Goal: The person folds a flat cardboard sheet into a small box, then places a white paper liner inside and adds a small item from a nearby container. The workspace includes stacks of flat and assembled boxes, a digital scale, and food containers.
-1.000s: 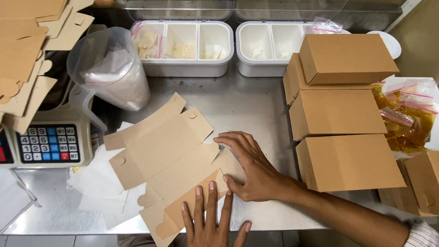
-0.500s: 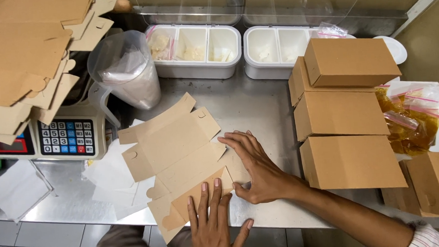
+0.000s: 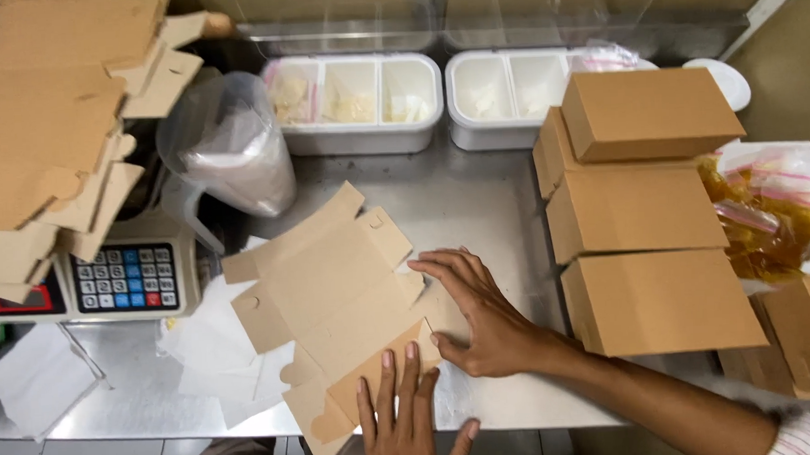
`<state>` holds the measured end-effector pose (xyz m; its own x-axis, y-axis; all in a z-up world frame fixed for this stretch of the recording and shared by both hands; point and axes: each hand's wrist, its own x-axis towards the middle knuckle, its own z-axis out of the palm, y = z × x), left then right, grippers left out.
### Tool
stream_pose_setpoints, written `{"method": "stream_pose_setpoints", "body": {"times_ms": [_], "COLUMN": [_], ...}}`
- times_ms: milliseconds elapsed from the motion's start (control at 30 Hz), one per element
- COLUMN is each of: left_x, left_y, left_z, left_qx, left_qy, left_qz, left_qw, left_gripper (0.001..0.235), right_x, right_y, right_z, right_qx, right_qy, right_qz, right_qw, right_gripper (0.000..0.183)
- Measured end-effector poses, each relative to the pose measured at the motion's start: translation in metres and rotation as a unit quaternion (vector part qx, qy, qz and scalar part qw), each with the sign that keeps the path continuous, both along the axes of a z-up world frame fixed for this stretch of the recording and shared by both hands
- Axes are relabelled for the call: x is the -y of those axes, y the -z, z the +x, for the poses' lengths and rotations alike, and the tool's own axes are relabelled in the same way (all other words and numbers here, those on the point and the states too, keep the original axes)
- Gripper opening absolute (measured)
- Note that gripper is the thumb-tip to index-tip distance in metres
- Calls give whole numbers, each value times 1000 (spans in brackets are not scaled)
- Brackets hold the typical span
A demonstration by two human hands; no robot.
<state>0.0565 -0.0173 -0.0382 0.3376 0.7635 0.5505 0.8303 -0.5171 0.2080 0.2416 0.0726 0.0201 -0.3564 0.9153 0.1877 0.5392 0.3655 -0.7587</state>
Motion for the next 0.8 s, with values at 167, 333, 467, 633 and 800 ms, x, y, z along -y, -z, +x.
{"method": "stream_pose_setpoints", "body": {"times_ms": [167,333,467,633,800], "left_x": [2,2,2,1,2], "left_y": [8,8,6,-5,3], "left_z": [0,-2,-7,-9,-10], "left_qx": [9,24,28,57,48], "left_qy": [-9,-11,16,45,44], "left_qz": [-15,-31,-32,-61,-57], "left_qw": [1000,999,999,995,996], "left_gripper": [64,65,64,60,61], "right_x": [-3,-6,-5,-4,-2], "right_y": [7,9,11,11,5], "right_z": [-4,-7,-8,-7,-7], "right_qx": [6,20,22,23,17], "right_qy": [41,74,75,64,34], "right_qz": [-6,4,23,41,36], "right_qw": [999,997,997,997,999], "right_gripper": [76,70,67,64,72]}}
